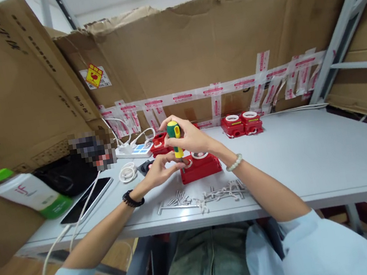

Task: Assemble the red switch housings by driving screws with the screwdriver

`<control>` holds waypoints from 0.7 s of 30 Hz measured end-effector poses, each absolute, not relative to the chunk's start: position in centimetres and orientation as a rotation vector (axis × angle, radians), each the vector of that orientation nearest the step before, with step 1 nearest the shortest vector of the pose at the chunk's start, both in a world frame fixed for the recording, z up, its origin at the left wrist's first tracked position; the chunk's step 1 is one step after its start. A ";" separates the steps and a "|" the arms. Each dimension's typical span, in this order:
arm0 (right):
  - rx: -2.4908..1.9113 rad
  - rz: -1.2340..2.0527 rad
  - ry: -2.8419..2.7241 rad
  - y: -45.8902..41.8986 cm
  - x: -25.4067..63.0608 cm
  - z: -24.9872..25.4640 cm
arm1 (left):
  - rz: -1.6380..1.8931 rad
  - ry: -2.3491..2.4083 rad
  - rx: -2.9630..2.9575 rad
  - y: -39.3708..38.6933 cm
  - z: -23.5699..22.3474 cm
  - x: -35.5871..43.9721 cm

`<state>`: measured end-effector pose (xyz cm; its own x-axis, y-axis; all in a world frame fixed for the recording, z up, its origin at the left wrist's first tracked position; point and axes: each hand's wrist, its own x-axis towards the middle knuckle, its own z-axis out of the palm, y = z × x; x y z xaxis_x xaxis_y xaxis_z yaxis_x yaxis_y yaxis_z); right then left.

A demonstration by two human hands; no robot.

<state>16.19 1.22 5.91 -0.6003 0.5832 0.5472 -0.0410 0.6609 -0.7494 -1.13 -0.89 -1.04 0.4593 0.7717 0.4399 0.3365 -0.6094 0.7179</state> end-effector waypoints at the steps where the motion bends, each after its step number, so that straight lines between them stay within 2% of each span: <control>1: -0.449 0.910 -2.032 1.1 16.1 5.9 | 1.056 0.926 2.152 -0.7 -1.1 -1.1; 11: -0.447 0.763 -1.970 0.3 15.1 5.6 | 0.975 0.746 1.954 1.1 -2.3 -1.1; 16: -0.518 0.590 -1.958 -0.2 15.2 5.8 | 0.995 0.777 1.951 1.1 -2.5 -0.7; 21: -0.544 0.732 -1.963 -0.2 15.7 5.6 | 0.994 0.758 2.080 0.1 -1.5 -1.2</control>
